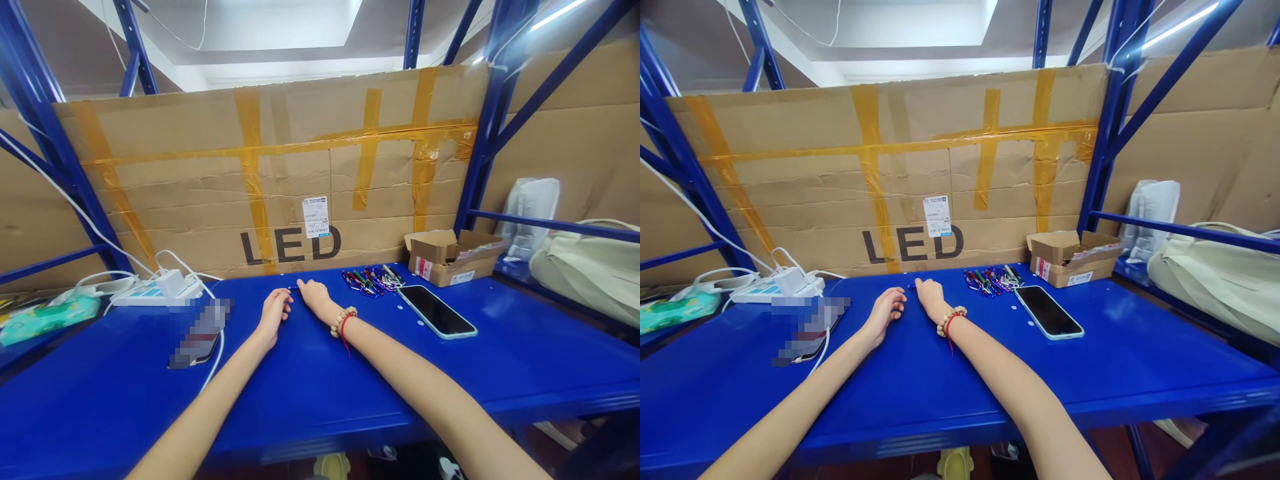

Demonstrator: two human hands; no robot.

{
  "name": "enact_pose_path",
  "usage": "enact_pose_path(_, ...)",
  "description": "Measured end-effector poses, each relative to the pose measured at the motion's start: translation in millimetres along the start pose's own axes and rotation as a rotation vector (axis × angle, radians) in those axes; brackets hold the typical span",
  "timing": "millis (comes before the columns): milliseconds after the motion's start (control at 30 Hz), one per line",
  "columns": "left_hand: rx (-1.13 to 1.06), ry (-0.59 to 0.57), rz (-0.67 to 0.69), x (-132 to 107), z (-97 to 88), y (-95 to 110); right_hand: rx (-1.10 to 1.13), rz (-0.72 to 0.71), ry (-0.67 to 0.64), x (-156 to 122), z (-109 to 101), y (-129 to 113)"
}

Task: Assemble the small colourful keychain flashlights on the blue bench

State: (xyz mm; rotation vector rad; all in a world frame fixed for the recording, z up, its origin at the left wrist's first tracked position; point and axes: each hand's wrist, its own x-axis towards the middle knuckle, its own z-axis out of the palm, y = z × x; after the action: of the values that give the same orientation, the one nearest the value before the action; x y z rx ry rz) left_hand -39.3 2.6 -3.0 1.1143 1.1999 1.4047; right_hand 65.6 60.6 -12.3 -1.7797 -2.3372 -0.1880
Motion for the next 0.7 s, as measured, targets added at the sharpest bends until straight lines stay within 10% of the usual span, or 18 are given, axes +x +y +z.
enact_pose_path(333,-0.003,-0.018,-0.021,1,-3.7,-4,0.152,0.188,0.078,7,-39,38)
enact_pose_path(533,0.006,-0.089,-0.061,-9,3.4,1,0.179,0.553,0.24,6,-109,150)
enact_pose_path(700,0.002,-0.176,-0.064,-21,8.8,9,0.226,0.965,0.386,-24,-122,259)
